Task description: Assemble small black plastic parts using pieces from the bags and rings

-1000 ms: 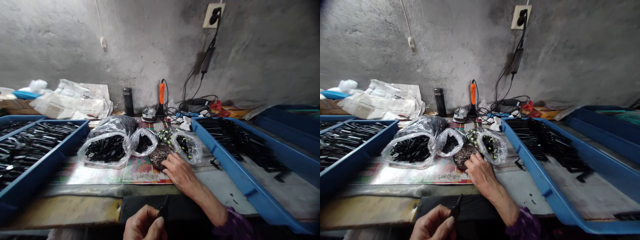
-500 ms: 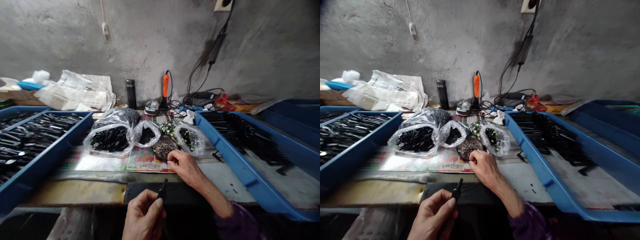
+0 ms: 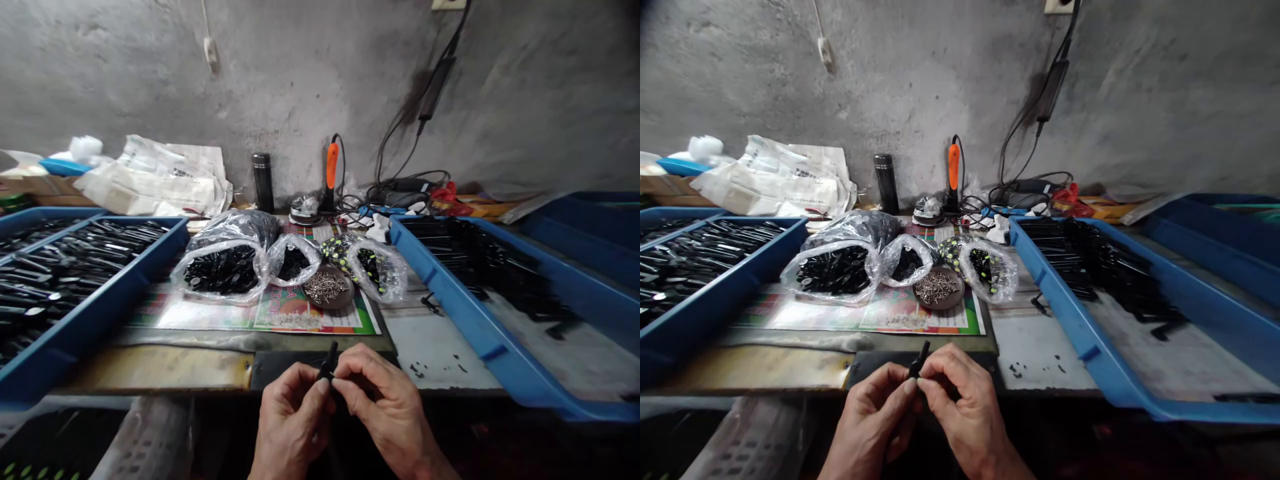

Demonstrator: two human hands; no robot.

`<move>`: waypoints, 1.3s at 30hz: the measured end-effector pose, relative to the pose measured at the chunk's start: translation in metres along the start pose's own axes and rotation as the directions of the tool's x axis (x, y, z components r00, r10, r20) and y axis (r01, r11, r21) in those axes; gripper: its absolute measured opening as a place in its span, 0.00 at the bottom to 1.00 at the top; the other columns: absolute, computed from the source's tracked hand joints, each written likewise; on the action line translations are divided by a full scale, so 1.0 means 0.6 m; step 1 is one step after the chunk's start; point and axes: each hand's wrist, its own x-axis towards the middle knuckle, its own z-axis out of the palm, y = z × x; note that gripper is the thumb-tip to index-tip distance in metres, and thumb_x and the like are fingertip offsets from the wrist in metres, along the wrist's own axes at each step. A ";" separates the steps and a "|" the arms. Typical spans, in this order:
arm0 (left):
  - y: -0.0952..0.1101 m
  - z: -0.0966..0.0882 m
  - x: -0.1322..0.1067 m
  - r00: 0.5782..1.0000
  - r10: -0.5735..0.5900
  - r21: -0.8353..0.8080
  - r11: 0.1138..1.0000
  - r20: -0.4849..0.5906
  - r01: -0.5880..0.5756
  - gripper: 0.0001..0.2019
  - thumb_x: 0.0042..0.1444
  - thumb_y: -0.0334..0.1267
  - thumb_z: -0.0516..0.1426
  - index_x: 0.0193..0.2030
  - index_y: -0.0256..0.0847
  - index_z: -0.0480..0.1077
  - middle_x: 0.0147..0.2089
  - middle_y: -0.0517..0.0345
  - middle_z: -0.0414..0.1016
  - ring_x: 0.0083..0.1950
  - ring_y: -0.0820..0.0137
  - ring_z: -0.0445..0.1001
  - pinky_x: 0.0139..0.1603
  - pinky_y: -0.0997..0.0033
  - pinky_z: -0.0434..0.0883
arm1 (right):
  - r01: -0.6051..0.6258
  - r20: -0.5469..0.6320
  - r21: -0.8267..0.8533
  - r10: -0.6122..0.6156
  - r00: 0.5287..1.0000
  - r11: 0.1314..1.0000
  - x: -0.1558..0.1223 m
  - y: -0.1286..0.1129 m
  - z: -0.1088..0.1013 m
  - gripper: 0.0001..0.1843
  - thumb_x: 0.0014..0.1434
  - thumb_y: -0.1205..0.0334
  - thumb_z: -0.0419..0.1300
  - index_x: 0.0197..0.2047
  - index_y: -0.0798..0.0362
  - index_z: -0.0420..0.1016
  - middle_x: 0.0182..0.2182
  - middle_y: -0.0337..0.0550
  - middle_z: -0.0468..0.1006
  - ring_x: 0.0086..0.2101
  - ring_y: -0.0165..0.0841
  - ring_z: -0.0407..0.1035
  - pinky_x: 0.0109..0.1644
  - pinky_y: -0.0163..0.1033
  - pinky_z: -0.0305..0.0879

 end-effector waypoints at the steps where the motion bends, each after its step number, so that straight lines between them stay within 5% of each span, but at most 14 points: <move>1: 0.000 0.000 -0.001 1.000 0.005 0.013 1.000 0.005 -0.005 0.24 0.44 0.55 0.70 0.30 0.36 0.70 0.22 0.63 0.72 0.14 0.84 0.57 0.14 0.84 0.53 | 0.018 -0.010 -0.003 -0.018 1.000 1.000 0.000 -0.001 0.001 0.07 0.62 0.71 0.58 0.33 0.51 0.72 0.29 0.37 0.72 0.30 0.27 0.69 0.33 0.28 0.66; 10: -0.009 0.001 -0.008 0.999 0.040 0.092 0.995 -0.022 -0.038 0.25 0.45 0.58 0.68 0.31 0.36 0.70 0.21 0.67 0.65 0.17 0.83 0.56 0.15 0.84 0.54 | 0.090 -0.061 -0.078 -0.095 0.994 0.993 -0.007 -0.003 0.012 0.09 0.62 0.73 0.57 0.33 0.51 0.71 0.28 0.36 0.73 0.29 0.26 0.71 0.35 0.27 0.67; 15: -0.022 0.006 -0.013 0.978 0.160 0.131 0.981 -0.136 -0.142 0.24 0.45 0.59 0.68 0.31 0.37 0.72 0.19 0.69 0.60 0.19 0.82 0.54 0.17 0.84 0.54 | 0.095 -0.100 -0.104 -0.106 0.989 0.990 -0.007 -0.003 0.018 0.08 0.62 0.72 0.57 0.33 0.51 0.71 0.28 0.36 0.74 0.29 0.27 0.71 0.34 0.27 0.68; 18: -0.026 0.006 -0.014 0.971 0.174 0.150 0.977 -0.164 -0.150 0.25 0.44 0.60 0.68 0.31 0.37 0.73 0.19 0.68 0.60 0.19 0.81 0.54 0.17 0.84 0.52 | -0.011 -0.108 -0.051 0.005 0.994 0.999 -0.010 -0.002 0.025 0.08 0.61 0.68 0.57 0.30 0.52 0.72 0.26 0.37 0.73 0.27 0.28 0.70 0.31 0.28 0.68; 21: -0.024 0.007 -0.015 0.976 0.159 0.124 0.982 -0.151 -0.141 0.25 0.44 0.60 0.68 0.30 0.37 0.73 0.20 0.67 0.62 0.19 0.81 0.54 0.17 0.84 0.52 | -0.236 -0.049 0.147 0.245 0.968 0.961 -0.016 0.000 0.032 0.08 0.60 0.62 0.60 0.29 0.52 0.70 0.22 0.35 0.70 0.21 0.26 0.66 0.25 0.28 0.65; 26: -0.015 0.012 -0.019 0.984 0.143 0.074 0.988 -0.109 -0.136 0.25 0.44 0.59 0.68 0.29 0.36 0.73 0.18 0.67 0.62 0.18 0.82 0.54 0.17 0.84 0.51 | -0.531 0.091 0.514 0.572 0.815 0.674 -0.014 0.001 0.037 0.20 0.48 0.55 0.69 0.41 0.52 0.67 0.26 0.30 0.68 0.14 0.21 0.58 0.15 0.26 0.57; 31: -0.015 0.010 -0.020 0.991 0.109 0.030 0.994 -0.080 -0.107 0.24 0.44 0.57 0.70 0.28 0.35 0.73 0.17 0.67 0.63 0.17 0.83 0.55 0.16 0.85 0.51 | -0.624 0.275 0.512 0.576 0.770 0.590 -0.008 -0.003 0.032 0.14 0.51 0.57 0.67 0.32 0.58 0.71 0.21 0.32 0.66 0.14 0.17 0.52 0.15 0.23 0.48; 39: -0.022 0.002 -0.012 0.992 0.120 0.041 0.992 -0.047 -0.118 0.24 0.46 0.57 0.69 0.30 0.35 0.72 0.19 0.66 0.65 0.17 0.83 0.56 0.15 0.84 0.54 | -0.555 0.126 0.537 0.590 0.797 0.635 -0.012 0.000 0.053 0.16 0.52 0.53 0.67 0.31 0.58 0.70 0.22 0.32 0.64 0.17 0.18 0.50 0.16 0.24 0.46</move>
